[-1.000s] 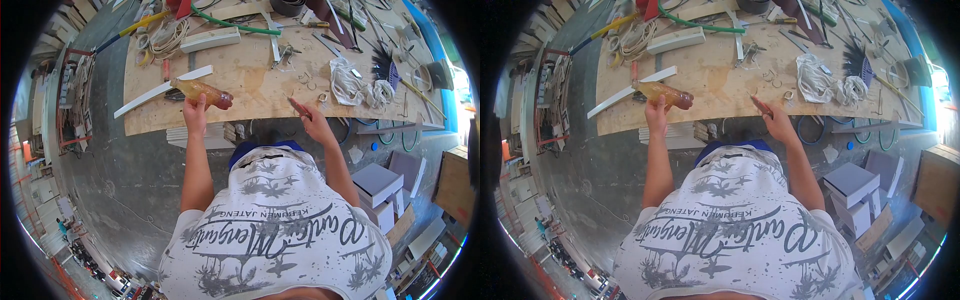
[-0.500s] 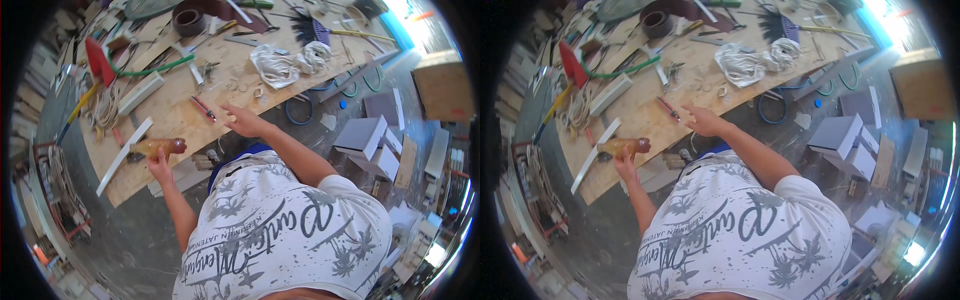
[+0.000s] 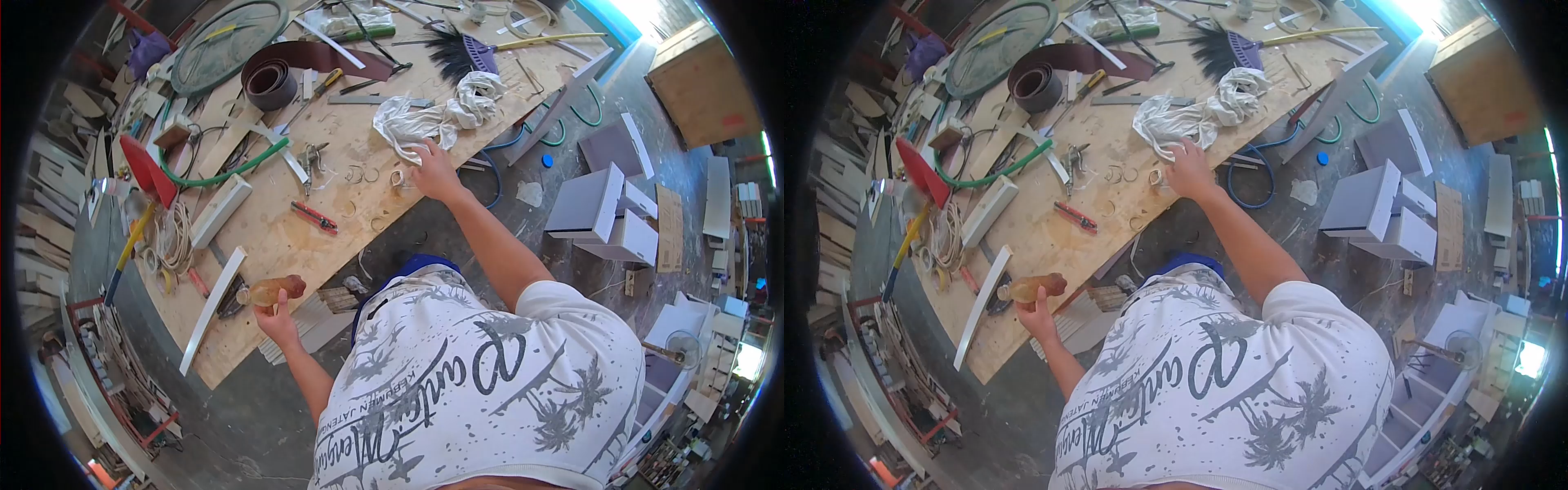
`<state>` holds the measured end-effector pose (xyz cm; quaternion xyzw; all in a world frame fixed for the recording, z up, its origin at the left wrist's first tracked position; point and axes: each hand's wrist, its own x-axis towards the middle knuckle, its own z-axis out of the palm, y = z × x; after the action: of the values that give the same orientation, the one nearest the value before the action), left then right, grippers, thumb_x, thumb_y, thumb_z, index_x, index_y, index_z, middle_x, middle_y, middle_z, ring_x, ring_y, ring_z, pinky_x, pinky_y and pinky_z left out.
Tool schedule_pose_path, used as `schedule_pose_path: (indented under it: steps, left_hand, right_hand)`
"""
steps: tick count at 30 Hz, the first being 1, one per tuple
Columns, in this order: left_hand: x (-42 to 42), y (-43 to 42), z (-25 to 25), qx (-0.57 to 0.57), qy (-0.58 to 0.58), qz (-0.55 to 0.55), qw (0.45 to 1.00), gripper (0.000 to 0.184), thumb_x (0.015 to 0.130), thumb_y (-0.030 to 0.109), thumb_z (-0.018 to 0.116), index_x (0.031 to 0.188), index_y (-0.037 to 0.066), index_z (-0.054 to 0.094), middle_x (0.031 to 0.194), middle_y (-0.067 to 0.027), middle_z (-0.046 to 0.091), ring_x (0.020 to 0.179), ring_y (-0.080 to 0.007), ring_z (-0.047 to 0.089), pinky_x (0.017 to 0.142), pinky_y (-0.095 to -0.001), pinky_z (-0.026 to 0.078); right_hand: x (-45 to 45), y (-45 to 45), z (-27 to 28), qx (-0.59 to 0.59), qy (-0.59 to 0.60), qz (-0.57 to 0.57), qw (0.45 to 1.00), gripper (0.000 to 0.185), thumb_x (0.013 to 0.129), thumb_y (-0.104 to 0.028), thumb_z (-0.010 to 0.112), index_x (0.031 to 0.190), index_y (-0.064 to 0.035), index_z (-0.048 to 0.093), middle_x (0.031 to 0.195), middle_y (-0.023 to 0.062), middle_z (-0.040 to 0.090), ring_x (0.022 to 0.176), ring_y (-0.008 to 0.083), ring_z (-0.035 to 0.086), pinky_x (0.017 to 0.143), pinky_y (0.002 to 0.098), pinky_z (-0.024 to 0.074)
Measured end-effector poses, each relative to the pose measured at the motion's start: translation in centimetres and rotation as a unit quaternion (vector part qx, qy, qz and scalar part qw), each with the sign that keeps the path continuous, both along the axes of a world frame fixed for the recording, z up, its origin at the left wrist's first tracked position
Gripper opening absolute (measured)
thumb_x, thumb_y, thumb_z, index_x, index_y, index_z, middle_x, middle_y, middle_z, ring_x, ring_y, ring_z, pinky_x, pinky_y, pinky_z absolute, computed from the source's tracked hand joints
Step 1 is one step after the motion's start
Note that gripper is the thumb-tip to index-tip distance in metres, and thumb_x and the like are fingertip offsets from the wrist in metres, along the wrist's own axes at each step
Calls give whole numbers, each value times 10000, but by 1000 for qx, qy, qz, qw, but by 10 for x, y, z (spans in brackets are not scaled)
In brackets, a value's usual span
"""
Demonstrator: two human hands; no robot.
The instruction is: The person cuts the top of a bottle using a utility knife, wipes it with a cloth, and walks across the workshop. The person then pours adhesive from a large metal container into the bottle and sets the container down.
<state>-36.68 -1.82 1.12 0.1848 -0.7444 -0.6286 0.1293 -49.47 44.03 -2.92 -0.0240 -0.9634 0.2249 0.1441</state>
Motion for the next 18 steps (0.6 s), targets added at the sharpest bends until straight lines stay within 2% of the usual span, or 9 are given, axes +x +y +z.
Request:
schedule_pose_path:
  steps: [1,4,7,10,13,16,17,18]
  left_hand:
    - [-1,4,2,-10,-5,-2,1000,575,859,130,853,1326,-29,558,1288,-126,656,1189,-218,636,1049,-356,487]
    - [-3,13,7,-18,-30,-4,999,567,857,111,848,1326,-28,560,1293,-127,655,1198,-218,633,1050,-358,486]
    - [-4,21,13,-30,-19,-20,999,567,852,96,847,1325,-27,560,1304,-130,650,1200,-216,633,1056,-358,479]
    - [-3,24,9,-51,-18,-31,998,575,845,84,849,1330,-19,556,1296,-122,647,1195,-217,636,1042,-359,501]
    - [-2,34,13,-7,-37,-20,999,580,840,71,848,1332,-9,551,1282,-111,643,1185,-218,641,1019,-362,530]
    - [-2,46,23,-30,-45,-30,998,576,839,64,846,1329,-3,550,1267,-103,642,1173,-216,646,1000,-366,552]
    - [-2,48,23,-27,-47,-32,998,579,837,67,848,1328,-3,550,1267,-103,643,1169,-214,648,1000,-364,550]
    - [-1,50,23,-24,-49,-34,998,582,836,70,851,1328,-4,550,1266,-103,643,1164,-213,650,1000,-362,548]
  right_hand:
    - [2,4,-7,69,39,-27,996,507,874,-202,653,1339,-8,595,1253,262,643,1186,429,602,1055,523,448]
    - [7,11,-16,45,-100,-25,994,570,873,-188,694,1405,-58,537,1221,218,665,1177,405,612,1067,535,428]
    - [16,6,4,26,-208,-47,977,438,865,-183,698,1276,-47,634,1158,208,695,1143,393,630,1013,547,452]
    - [19,6,15,17,-255,-28,966,273,879,-190,680,1098,-30,705,1092,209,710,1072,385,656,920,530,491]
    - [17,9,9,-94,-212,-44,972,201,907,-191,644,949,-9,720,1064,225,698,968,368,669,840,501,514]
    - [5,18,0,-164,-63,-56,983,209,962,-176,586,1033,-19,704,1060,175,715,982,320,682,843,450,528]
    - [-1,27,-1,-310,-66,-80,945,215,977,-160,566,1079,-10,682,1084,158,709,1011,302,679,868,438,531]
    - [-10,35,18,-450,-68,-102,885,225,993,-144,547,1124,-1,660,1108,142,704,1040,283,677,892,427,534]
